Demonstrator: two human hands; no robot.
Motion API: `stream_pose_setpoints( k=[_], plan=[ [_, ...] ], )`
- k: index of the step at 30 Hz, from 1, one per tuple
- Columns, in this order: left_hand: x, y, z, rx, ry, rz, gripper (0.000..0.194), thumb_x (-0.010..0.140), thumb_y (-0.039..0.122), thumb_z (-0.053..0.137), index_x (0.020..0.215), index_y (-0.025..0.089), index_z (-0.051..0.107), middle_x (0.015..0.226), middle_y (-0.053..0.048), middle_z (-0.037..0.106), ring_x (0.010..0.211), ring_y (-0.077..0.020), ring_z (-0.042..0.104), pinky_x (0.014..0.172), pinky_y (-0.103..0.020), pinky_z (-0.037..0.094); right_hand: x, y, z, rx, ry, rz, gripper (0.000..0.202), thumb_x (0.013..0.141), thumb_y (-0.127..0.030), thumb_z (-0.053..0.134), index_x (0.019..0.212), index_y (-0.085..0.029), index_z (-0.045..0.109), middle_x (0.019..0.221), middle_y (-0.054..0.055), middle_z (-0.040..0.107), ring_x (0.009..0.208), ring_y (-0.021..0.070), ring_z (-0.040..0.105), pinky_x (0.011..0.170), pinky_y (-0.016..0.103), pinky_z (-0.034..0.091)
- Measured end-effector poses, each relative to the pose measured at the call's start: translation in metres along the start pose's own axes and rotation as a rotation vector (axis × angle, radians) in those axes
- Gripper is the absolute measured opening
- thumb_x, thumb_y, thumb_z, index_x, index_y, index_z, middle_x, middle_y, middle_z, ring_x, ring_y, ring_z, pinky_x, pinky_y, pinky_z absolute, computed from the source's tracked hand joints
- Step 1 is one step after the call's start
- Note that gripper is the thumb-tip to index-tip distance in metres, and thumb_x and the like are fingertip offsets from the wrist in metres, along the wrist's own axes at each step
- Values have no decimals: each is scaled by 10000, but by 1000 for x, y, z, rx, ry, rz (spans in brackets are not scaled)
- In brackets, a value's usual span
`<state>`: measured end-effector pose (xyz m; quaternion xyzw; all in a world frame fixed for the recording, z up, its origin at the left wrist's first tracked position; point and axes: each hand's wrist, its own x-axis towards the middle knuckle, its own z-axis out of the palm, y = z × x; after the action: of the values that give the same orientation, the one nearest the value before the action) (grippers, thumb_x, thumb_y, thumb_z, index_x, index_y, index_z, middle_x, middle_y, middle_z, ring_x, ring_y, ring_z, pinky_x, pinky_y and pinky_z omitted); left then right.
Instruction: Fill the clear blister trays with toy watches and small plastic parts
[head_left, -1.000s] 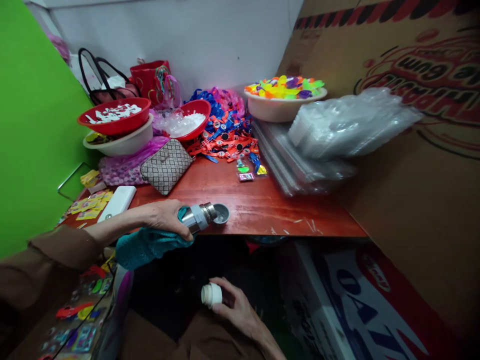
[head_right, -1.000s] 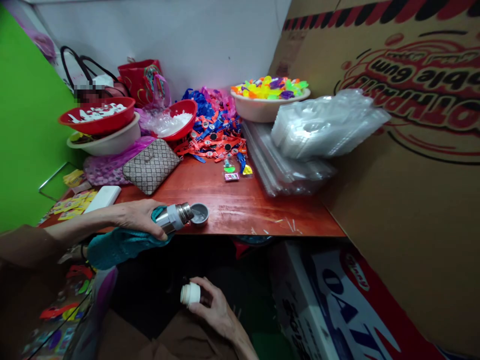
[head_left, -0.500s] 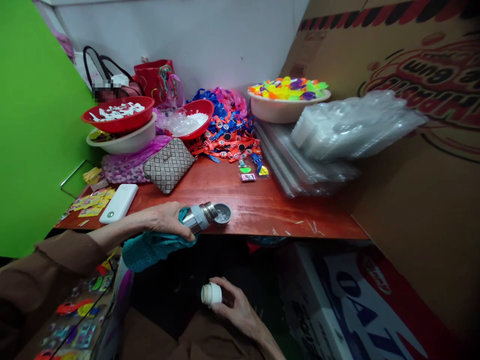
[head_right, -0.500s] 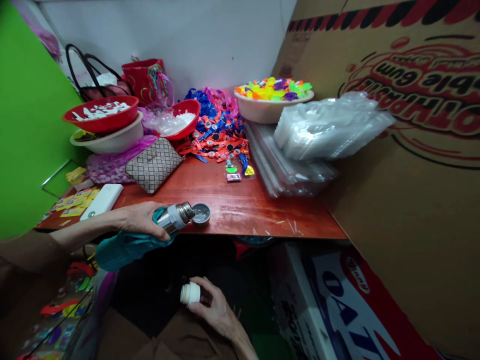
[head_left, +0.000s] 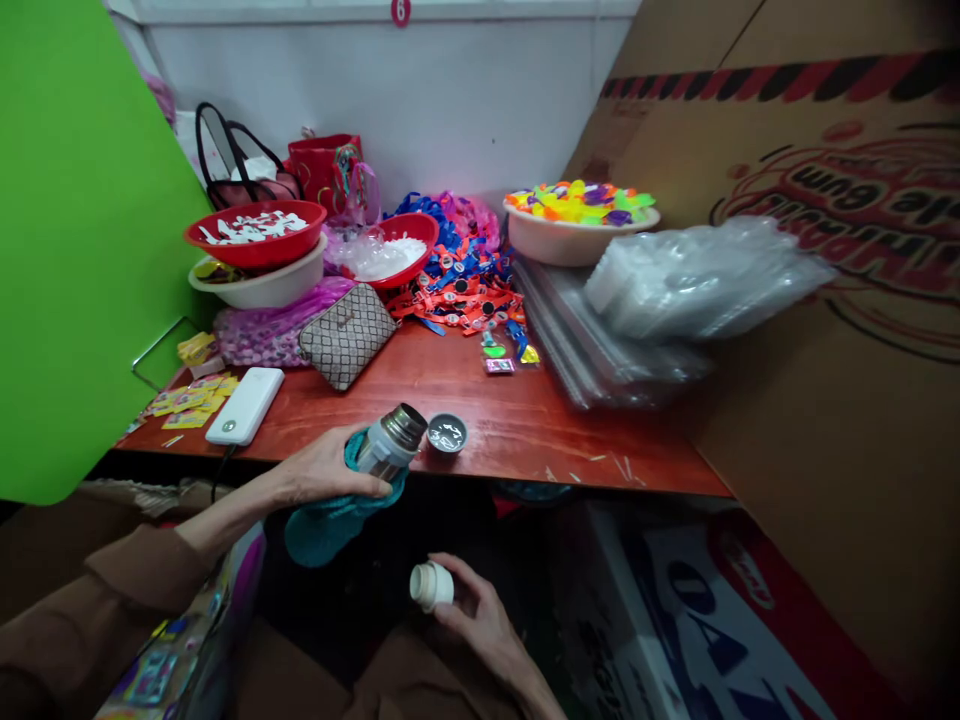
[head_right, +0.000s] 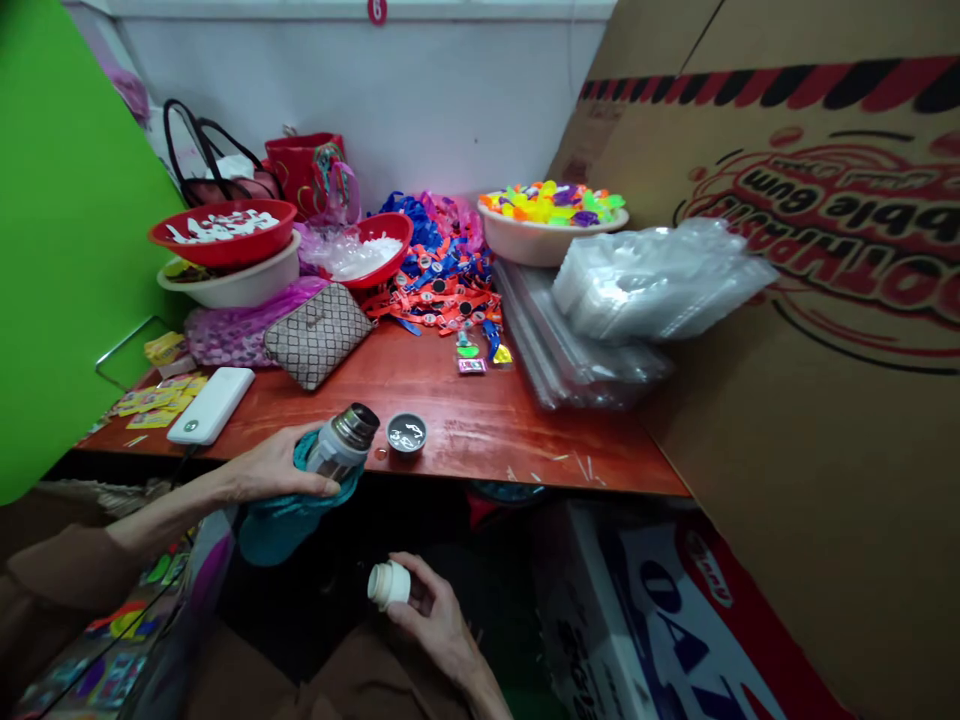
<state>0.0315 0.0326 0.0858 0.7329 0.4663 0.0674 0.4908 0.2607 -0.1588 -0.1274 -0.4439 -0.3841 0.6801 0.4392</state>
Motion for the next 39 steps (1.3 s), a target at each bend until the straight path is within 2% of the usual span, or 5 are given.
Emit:
stream_pose_setpoints(
  k=[7,14,20,31,39],
  plan=[
    [-22,-32,22,-185,11,57,748,612,416,870,1272,164,622,1213,-73,691,1134,-283,601,1018,-380,433,-1,-39,-4,-116,80,-106,632,735,-539,817,1273,-245,663,1253,108,674,1116,300,658,960,415,545],
    [-24,-33,29,-195,-31,39,672,626,424,841,1216,166,651,1053,-53,699,967,-261,628,848,-351,477,8,-89,-8,-252,173,-211,640,728,-572,810,1260,-245,671,1267,120,665,1126,323,647,969,435,540],
    [-12,-14,13,-70,-61,30,594,632,450,827,1139,182,670,907,-6,670,831,-213,603,712,-290,436,9,-62,-2,-198,149,-202,613,739,-529,821,1259,-240,673,1285,114,662,1166,311,637,1034,439,499],
    [14,31,-16,275,-143,-109,594,592,492,804,1084,195,656,904,-3,673,828,-223,620,673,-274,437,5,-28,-3,-69,97,-144,590,741,-497,820,1255,-251,666,1229,101,675,1102,291,664,939,407,561],
    [25,56,-23,355,-224,-162,547,598,466,794,1070,215,676,891,5,695,810,-220,640,662,-268,450,3,-11,7,11,64,-89,579,736,-478,834,1250,-261,677,1200,81,670,1079,273,671,932,394,557]
  ],
)
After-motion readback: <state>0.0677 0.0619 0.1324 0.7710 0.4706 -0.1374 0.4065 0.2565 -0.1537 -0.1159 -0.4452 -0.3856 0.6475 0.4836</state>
